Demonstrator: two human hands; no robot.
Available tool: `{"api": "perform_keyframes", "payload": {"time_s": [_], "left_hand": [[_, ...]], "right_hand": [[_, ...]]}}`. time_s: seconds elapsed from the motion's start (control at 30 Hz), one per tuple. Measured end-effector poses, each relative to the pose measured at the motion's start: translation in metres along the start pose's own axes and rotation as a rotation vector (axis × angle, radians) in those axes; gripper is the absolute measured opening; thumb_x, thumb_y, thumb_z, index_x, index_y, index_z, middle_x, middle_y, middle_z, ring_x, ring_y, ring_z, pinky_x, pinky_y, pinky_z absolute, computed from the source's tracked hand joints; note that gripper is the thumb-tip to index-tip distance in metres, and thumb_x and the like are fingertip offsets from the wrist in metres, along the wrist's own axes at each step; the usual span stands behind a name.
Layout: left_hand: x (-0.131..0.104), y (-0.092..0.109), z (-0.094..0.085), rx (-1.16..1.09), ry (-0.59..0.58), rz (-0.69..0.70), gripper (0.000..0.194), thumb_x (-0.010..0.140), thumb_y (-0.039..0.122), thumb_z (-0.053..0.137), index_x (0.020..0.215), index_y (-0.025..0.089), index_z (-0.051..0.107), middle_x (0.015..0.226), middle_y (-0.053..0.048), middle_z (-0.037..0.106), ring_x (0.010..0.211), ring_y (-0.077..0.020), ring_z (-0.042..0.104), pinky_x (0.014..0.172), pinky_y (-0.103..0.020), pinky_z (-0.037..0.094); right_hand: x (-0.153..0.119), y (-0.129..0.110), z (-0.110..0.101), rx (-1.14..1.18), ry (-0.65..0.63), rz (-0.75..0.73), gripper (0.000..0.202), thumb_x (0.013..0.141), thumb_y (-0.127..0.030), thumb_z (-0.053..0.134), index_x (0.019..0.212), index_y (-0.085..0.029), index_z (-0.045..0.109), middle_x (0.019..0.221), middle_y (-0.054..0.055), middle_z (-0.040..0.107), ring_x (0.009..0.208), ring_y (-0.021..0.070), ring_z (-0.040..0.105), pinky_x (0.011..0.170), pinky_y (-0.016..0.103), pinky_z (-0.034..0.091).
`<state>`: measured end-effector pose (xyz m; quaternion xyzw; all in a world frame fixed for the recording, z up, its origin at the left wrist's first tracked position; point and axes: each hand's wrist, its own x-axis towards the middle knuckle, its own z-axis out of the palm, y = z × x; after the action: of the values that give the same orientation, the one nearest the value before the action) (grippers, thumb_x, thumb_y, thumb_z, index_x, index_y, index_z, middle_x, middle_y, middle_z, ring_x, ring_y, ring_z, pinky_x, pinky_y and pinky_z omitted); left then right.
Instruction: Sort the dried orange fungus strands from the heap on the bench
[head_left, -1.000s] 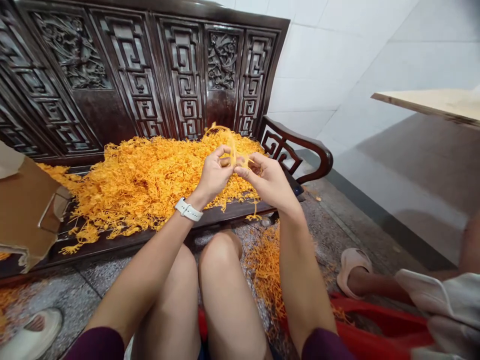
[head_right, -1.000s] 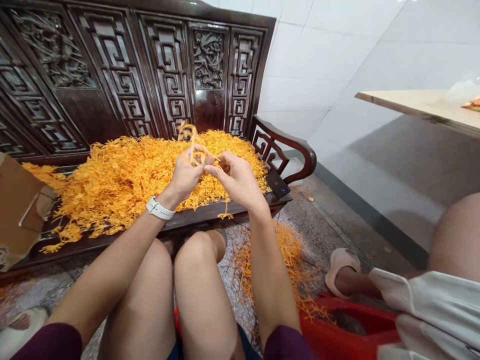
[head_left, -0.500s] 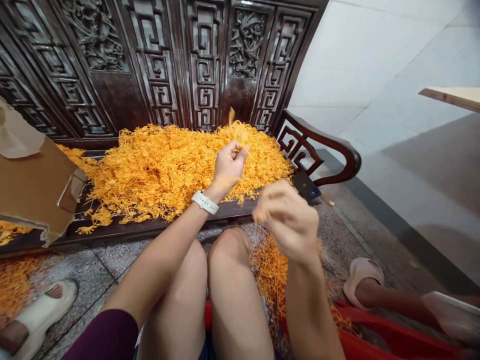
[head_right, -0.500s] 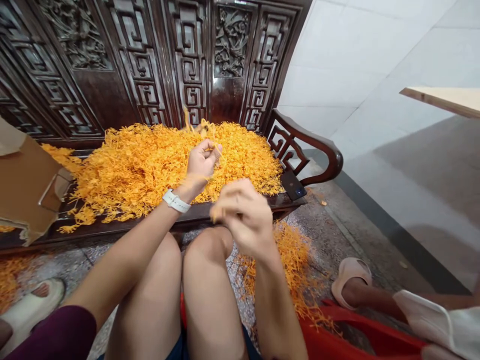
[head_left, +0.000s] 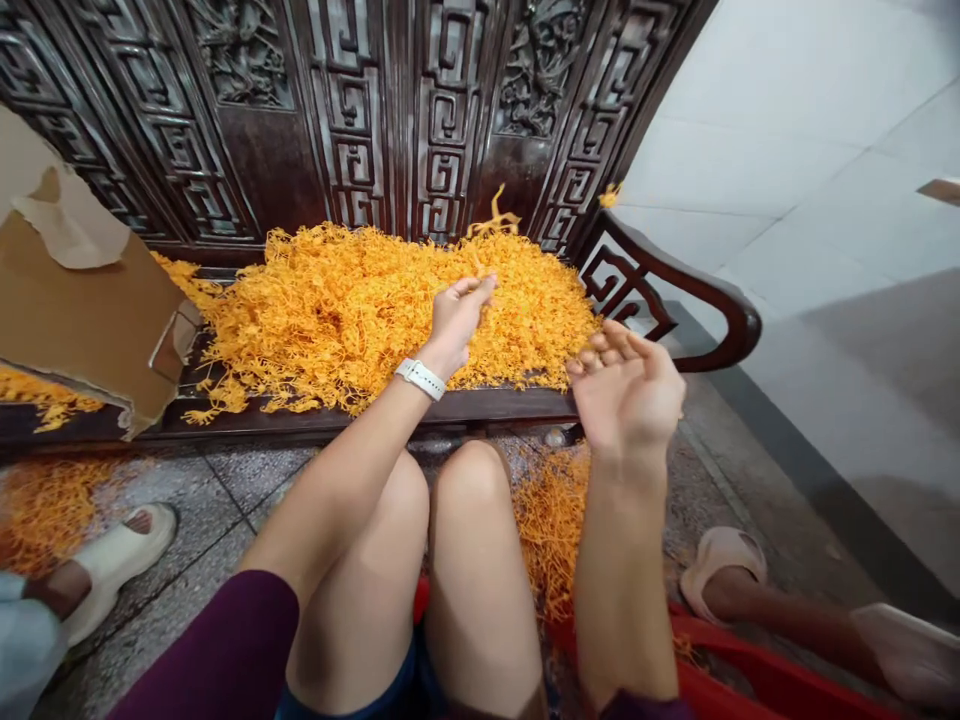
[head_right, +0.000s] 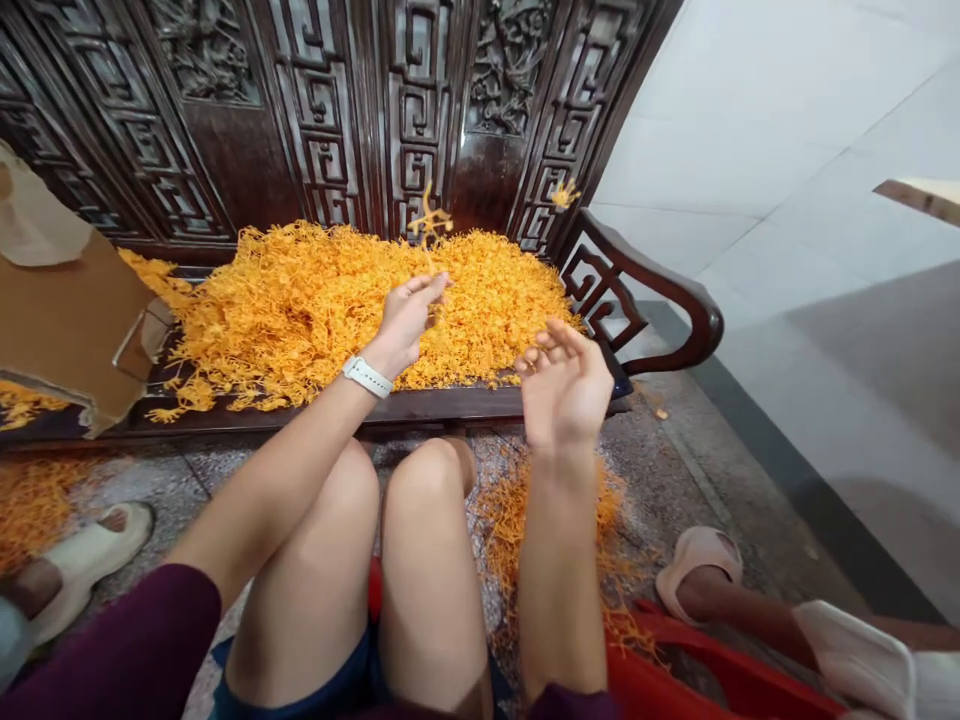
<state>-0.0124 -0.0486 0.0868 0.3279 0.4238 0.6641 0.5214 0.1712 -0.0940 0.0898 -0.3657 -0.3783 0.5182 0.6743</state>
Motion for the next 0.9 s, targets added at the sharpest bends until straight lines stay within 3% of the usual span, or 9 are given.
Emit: {"api": "perform_keyframes", "payload": {"time_s": [0.1,0.2,0.27,0.37,0.47,0.53,0.63,0.8,0.9], "left_hand": [[-0.007,-0.008,0.010,0.068,-0.093,0.055,0.028,0.094,0.023,0.074,0.069,0.017,0.064,0.072,-0.001,0.062,0.064,-0.0071,0.053,0.061,-0.021,0.041],[-0.016,-0.016,0.022,0.087,-0.134,0.059,0.028,0.092,0.029,0.076,0.071,0.018,0.062,0.066,0.001,0.060,0.057,-0.0071,0.050,0.057,-0.023,0.040],[-0.021,-0.021,0.029,0.119,-0.162,0.089,0.029,0.089,0.032,0.080,0.072,0.018,0.061,0.064,0.001,0.060,0.055,-0.0077,0.051,0.055,-0.023,0.039],[-0.026,-0.023,0.034,0.181,-0.197,0.128,0.030,0.087,0.034,0.082,0.073,0.019,0.060,0.060,0.002,0.057,0.053,-0.0080,0.051,0.052,-0.023,0.038],[-0.027,-0.017,0.034,0.103,-0.164,0.059,0.030,0.090,0.031,0.079,0.075,0.020,0.056,0.062,0.003,0.056,0.053,-0.0075,0.054,0.052,-0.022,0.040],[-0.027,-0.012,0.034,-0.009,-0.118,-0.030,0.030,0.092,0.028,0.076,0.076,0.020,0.053,0.065,0.002,0.056,0.055,-0.0083,0.058,0.053,-0.021,0.042],[-0.032,-0.009,0.040,-0.120,-0.058,-0.106,0.029,0.095,0.023,0.071,0.076,0.020,0.051,0.068,0.001,0.054,0.059,-0.0101,0.061,0.053,-0.023,0.046],[-0.036,-0.011,0.056,-0.172,-0.033,-0.166,0.024,0.101,0.021,0.061,0.080,0.019,0.050,0.072,0.000,0.052,0.067,-0.0135,0.067,0.055,-0.025,0.048],[-0.018,-0.009,0.043,-0.215,0.069,-0.176,0.016,0.104,0.024,0.059,0.089,0.021,0.054,0.072,0.000,0.053,0.070,-0.0144,0.068,0.056,-0.025,0.048]], "right_hand": [[-0.019,0.009,0.001,-0.306,-0.002,-0.204,0.021,0.090,-0.040,0.065,0.083,-0.021,0.067,0.074,0.001,0.059,0.063,0.0127,0.052,0.056,0.026,0.044],[-0.034,0.022,0.004,-0.706,-0.053,-0.341,0.028,0.092,-0.048,0.069,0.097,-0.020,0.070,0.085,0.003,0.066,0.072,0.0146,0.057,0.066,0.029,0.046],[-0.035,0.030,0.006,-0.843,-0.100,-0.400,0.034,0.096,-0.053,0.065,0.104,-0.020,0.069,0.090,0.003,0.067,0.078,0.0150,0.057,0.072,0.030,0.046],[-0.029,0.037,0.008,-0.825,-0.094,-0.425,0.041,0.103,-0.056,0.053,0.089,-0.019,0.064,0.075,-0.002,0.057,0.068,0.0126,0.050,0.067,0.029,0.041],[-0.024,0.039,0.008,-0.744,0.072,-0.517,0.045,0.105,-0.056,0.051,0.078,-0.021,0.058,0.067,-0.003,0.048,0.062,0.0124,0.044,0.064,0.029,0.037],[-0.026,0.038,0.009,-0.736,0.155,-0.600,0.042,0.106,-0.053,0.051,0.080,-0.022,0.062,0.071,-0.001,0.051,0.066,0.0144,0.048,0.068,0.030,0.039],[-0.038,0.036,0.009,-0.872,0.165,-0.731,0.033,0.106,-0.046,0.052,0.089,-0.025,0.070,0.081,0.003,0.062,0.079,0.0194,0.055,0.079,0.036,0.043],[-0.078,0.026,0.003,-0.975,0.030,-0.941,0.020,0.103,-0.029,0.058,0.110,-0.033,0.076,0.087,0.004,0.070,0.074,0.0216,0.052,0.077,0.040,0.040],[-0.115,0.014,0.001,-0.911,-0.247,-1.022,0.021,0.099,-0.024,0.058,0.112,-0.029,0.074,0.076,0.004,0.066,0.062,0.0195,0.041,0.063,0.038,0.031]]}}
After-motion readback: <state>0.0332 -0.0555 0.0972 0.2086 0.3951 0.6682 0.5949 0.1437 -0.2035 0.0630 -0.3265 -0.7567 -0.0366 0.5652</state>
